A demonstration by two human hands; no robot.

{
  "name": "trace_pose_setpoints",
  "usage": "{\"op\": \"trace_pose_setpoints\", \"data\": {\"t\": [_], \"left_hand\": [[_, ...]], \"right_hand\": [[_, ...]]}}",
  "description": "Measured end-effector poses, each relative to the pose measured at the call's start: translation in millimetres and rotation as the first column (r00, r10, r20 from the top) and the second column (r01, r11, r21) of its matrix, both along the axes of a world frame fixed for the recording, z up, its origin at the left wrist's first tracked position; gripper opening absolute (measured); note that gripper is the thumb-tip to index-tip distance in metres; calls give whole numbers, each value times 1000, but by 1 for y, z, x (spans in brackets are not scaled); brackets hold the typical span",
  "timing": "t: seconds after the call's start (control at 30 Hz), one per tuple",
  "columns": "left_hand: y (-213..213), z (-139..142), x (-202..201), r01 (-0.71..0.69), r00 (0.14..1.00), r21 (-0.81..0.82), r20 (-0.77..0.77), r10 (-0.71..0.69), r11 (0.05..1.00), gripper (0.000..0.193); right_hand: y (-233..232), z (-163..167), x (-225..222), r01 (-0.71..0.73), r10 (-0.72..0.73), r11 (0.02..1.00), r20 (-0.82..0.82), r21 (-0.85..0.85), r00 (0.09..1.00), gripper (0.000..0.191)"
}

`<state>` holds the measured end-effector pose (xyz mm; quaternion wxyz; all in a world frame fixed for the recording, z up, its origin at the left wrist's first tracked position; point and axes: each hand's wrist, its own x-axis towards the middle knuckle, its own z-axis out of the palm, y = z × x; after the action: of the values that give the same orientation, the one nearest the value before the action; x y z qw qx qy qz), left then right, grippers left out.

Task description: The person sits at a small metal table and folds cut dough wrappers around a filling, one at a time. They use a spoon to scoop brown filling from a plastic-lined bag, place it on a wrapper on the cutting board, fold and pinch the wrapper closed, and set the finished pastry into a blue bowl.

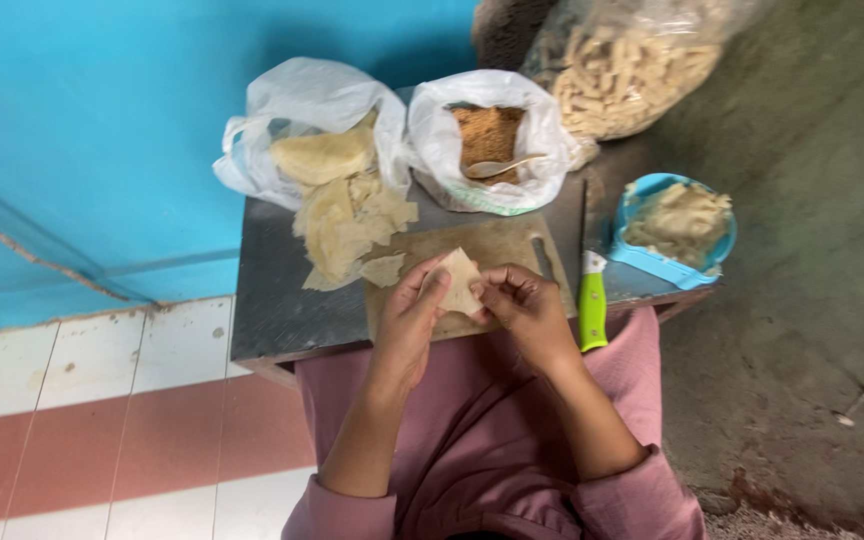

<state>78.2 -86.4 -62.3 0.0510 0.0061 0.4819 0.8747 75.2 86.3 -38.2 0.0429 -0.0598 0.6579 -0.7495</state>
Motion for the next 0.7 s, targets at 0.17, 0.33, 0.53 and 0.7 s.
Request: {"op": "trace_pose_setpoints", "data": {"t": [0.17,0.33,0.53,0.7], "left_hand": [[21,8,9,-177,978,-638,-199,62,749,33],[43,14,15,-380,922,-871,-383,53,313,18],[68,31,14,-535,837,-835,-544,-51,130,24],[98,36,-8,-577,787,-815,-571,-231,51,46]], "right_hand": [[21,-2,8,419,-140,743,-490,523,860,12],[74,23,17,692,-206,489,-701,530,683,20],[140,42,11,665,-207,516,-674,541,709,16],[134,39,21,624,-282,569,-585,536,760,18]]}}
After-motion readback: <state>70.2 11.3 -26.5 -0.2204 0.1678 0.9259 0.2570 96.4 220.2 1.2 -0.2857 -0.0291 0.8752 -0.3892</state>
